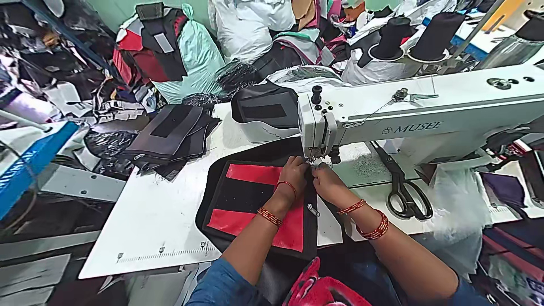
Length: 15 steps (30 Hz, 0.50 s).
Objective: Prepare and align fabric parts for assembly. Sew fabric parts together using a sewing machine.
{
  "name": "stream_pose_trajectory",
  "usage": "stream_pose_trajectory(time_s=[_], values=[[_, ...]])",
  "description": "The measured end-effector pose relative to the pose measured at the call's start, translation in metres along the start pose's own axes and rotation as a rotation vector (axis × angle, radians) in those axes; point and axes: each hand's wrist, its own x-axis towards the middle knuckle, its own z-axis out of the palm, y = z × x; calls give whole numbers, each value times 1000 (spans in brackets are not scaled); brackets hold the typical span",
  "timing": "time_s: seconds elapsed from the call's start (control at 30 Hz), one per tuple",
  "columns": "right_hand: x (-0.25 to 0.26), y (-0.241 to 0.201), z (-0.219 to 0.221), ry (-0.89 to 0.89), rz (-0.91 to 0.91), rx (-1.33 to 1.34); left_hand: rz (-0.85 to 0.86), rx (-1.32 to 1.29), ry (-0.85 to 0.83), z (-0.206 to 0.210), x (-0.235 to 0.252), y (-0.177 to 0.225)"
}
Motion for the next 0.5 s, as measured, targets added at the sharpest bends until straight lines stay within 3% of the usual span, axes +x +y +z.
stream_pose_trajectory(time_s=[0.17, 0.33, 0.5], values=[[5, 0, 0, 20, 18, 6, -69, 33, -12, 0, 5, 6], [-5, 1, 8, 114, 47, 33, -10, 42, 89, 10, -5, 4], [-23, 15, 26, 291, 73, 31, -181, 66, -269, -14, -47, 46]])
